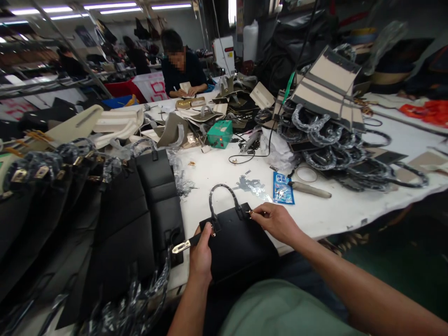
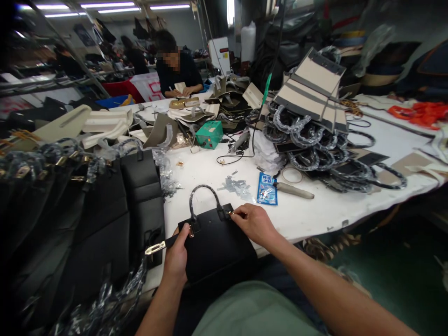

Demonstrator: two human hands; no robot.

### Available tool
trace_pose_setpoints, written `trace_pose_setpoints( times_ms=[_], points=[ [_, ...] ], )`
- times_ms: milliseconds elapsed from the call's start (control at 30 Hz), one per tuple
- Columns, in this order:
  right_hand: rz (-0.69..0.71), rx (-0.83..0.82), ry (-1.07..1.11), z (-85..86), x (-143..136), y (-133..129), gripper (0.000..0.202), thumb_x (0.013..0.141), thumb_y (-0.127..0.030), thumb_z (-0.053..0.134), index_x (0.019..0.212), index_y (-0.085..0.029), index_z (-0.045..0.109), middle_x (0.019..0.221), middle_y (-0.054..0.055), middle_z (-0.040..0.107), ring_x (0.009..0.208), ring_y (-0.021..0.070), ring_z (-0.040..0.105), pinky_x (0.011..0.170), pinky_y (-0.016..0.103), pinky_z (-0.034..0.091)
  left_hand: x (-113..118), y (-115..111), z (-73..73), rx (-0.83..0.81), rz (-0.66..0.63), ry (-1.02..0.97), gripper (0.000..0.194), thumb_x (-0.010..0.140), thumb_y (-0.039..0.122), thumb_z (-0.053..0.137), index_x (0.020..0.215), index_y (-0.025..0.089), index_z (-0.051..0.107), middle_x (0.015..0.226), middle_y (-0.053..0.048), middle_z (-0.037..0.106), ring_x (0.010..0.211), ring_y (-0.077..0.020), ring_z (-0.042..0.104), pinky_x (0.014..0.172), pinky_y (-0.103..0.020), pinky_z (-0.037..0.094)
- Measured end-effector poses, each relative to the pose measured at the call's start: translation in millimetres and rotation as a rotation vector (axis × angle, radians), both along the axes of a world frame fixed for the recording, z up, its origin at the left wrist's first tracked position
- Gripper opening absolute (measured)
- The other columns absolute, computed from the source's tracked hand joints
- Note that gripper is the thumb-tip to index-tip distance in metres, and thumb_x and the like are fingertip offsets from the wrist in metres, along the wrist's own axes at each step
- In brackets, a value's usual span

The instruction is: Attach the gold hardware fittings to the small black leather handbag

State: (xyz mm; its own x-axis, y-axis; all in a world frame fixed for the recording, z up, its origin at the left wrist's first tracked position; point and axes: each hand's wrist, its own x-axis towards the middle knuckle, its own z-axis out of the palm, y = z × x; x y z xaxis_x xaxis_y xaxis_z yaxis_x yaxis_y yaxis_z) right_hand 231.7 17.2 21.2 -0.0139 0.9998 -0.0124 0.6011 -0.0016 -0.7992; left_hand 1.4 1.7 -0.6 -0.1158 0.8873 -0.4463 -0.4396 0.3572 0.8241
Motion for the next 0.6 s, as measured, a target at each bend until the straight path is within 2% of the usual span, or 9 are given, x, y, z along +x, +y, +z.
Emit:
trace_pose_setpoints(
  times_ms=[133, 267, 400, 600],
  points=[
    [-0.103, -0.096, 0.101, -7.8, -3.2, -2.2, 0.019, 0.086, -0.035, 0.059, 0.085, -0.023, 0.074, 0.063, -0.002, 0.068, 0.057, 0.0168, 0.064, 0.056, 0.026, 0.044, 2.1, 0.9, 0.8, 0.018, -0.014, 0.000, 0.037, 0.078, 0.048, 0.071, 0.104, 0.022, 0.068, 0.104, -0.003, 0.074, 0.094, -0.0219, 0.070, 0.091, -0.036, 0.053],
    [-0.132, -0.079, 0.069, -8.9, -4.4, 0.5, 0.015, 0.081, -0.032, 0.064, 0.087, -0.024, 0.075, 0.070, -0.001, 0.071, 0.061, 0.0173, 0.065, 0.055, 0.025, 0.044, 1.3, 2.0, -2.3, 0.018, -0.013, 0.031, 0.040, 0.079, 0.048, 0.070, 0.109, 0.022, 0.068, 0.110, -0.004, 0.073, 0.099, -0.0222, 0.069, 0.095, -0.036, 0.051],
    [-0.098, -0.044, -0.017, -11.2, -5.2, 1.9, 0.013, 0.080, -0.030, 0.064, 0.083, -0.024, 0.076, 0.069, -0.001, 0.072, 0.061, 0.0170, 0.064, 0.055, 0.025, 0.041, 0.5, 1.4, -5.0, 0.011, -0.020, 0.056, 0.040, 0.082, 0.049, 0.067, 0.110, 0.021, 0.067, 0.106, -0.005, 0.073, 0.100, -0.0237, 0.068, 0.094, -0.038, 0.052],
    [-0.108, -0.069, -0.029, -13.6, -8.5, 7.4, 0.014, 0.081, -0.031, 0.064, 0.082, -0.024, 0.075, 0.073, 0.001, 0.073, 0.064, 0.0180, 0.066, 0.056, 0.025, 0.042, -0.6, 0.6, -7.0, 0.027, -0.030, 0.057, 0.038, 0.084, 0.047, 0.065, 0.113, 0.023, 0.066, 0.117, -0.004, 0.071, 0.108, -0.0229, 0.065, 0.096, -0.035, 0.050]
  ],
)
